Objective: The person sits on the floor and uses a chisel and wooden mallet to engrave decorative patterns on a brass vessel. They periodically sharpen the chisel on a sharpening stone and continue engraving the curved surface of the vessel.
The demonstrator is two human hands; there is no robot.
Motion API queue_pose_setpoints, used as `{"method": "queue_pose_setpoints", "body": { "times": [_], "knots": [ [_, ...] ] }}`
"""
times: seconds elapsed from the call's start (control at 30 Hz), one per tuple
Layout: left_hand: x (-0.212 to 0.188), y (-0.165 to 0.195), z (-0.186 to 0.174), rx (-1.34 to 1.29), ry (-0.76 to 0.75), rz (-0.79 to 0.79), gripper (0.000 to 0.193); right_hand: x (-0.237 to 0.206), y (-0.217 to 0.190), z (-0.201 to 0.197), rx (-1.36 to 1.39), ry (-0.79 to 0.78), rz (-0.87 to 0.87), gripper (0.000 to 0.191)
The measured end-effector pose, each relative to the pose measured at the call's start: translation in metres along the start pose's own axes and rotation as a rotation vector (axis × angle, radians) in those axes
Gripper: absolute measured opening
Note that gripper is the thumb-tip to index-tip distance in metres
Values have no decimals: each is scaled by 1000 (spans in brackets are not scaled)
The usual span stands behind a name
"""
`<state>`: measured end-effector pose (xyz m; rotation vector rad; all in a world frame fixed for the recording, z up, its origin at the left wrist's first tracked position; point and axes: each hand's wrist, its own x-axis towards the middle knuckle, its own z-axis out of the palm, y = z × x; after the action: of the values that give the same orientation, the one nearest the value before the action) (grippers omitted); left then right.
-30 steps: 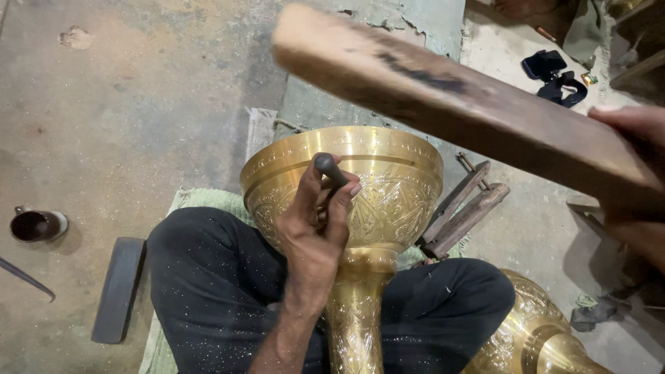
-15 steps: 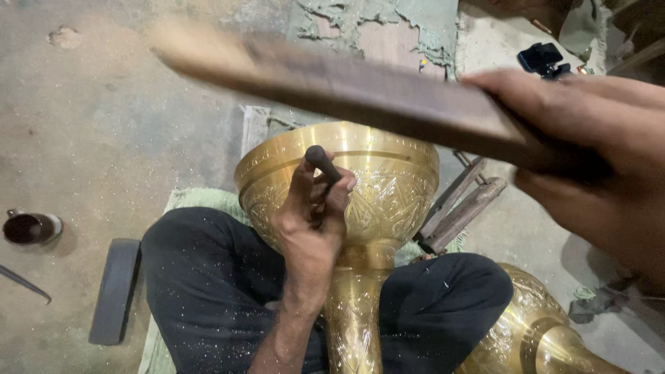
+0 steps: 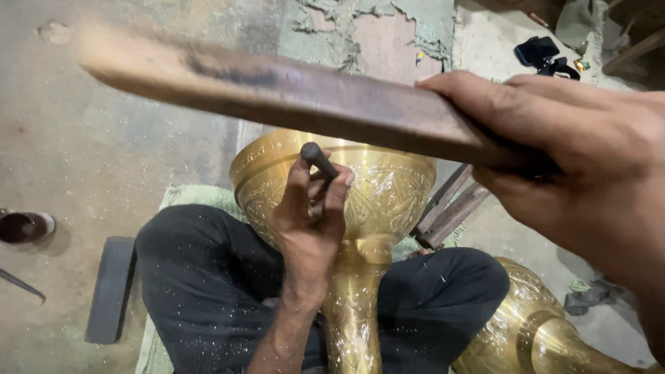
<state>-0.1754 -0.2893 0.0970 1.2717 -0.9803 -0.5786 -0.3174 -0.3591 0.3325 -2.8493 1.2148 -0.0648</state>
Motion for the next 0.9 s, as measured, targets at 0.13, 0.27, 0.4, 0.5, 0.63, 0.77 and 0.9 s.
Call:
{"method": "queue_pose_setpoints", "body": {
  "times": [0.13,0.27,0.4,0.5,0.63,0.77,0.9],
  "knots": [
    [-2,2,0,80,-48,-122,38,-1,-5,-1,-142,19,-44,44],
    [-4,3,0,47,20,56,27,1,-9,-1,-109,19,-39,48],
    [-3,2,1,22,-1,11,27,1,-9,-1,-157,-13,-9,49],
    [-2,2,2,3,8,7,26,-3,-9,-3,-45,15,-4,53],
    [-7,6,3,81,8,-54,35,-5,-14,-4,-193,22,-54,52],
    [-11,7,5,-47,23,-77,26,-3,-18,-2,-141,59,-64,50],
    [-7,2,6,18,37,13,25,-6,-13,-1,-198,80,-87,48]
  ]
}}
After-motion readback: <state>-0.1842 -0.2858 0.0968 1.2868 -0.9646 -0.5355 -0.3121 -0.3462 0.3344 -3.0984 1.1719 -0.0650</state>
